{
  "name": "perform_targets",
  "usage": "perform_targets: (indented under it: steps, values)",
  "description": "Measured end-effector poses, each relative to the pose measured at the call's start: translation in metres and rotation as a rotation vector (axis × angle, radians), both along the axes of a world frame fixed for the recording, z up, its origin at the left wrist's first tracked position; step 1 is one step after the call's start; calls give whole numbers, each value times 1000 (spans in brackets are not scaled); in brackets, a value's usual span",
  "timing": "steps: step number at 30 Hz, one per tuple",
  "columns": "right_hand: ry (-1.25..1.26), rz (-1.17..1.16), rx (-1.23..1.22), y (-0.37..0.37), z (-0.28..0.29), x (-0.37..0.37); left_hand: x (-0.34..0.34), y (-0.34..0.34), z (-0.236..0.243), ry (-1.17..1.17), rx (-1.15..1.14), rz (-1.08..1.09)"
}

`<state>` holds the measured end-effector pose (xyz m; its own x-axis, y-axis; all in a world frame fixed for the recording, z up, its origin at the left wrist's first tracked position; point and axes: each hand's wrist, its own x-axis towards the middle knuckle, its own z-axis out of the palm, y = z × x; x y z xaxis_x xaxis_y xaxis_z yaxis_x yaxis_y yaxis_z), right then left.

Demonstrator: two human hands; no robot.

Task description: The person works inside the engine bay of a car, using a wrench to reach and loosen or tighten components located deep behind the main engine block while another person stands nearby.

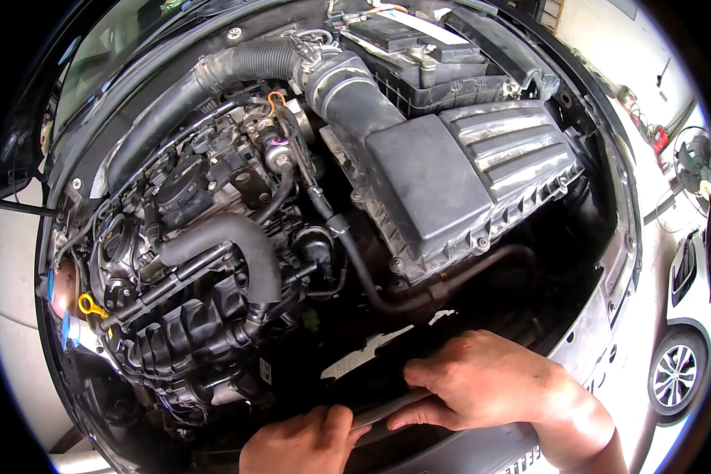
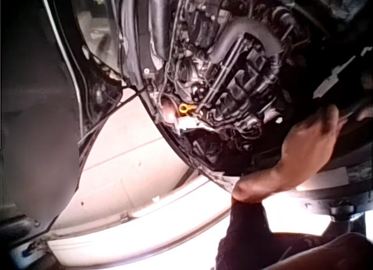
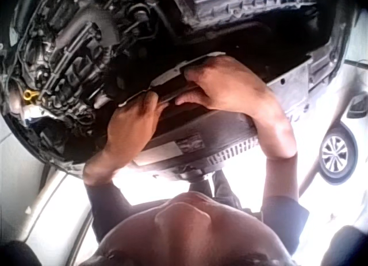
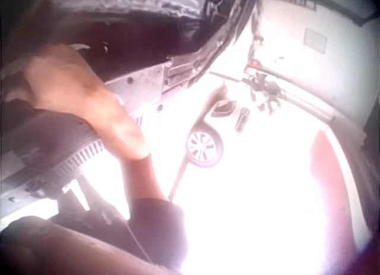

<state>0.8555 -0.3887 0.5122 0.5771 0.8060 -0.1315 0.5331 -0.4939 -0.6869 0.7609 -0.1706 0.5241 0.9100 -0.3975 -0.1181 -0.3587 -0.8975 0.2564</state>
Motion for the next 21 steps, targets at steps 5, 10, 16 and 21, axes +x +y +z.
perform_targets:
  steps: [5,10,16,21]
  values:
    - [54,40,-74,1,5,3,1,1,3,68,-8,29]
    - [42,35,-90,1,5,2,0,2,2,60,-10,23]
    - [19,25,-70,2,4,0,0,3,0,44,-28,18]
    - [0,7,-57,3,3,-2,-1,3,-2,15,-17,6]
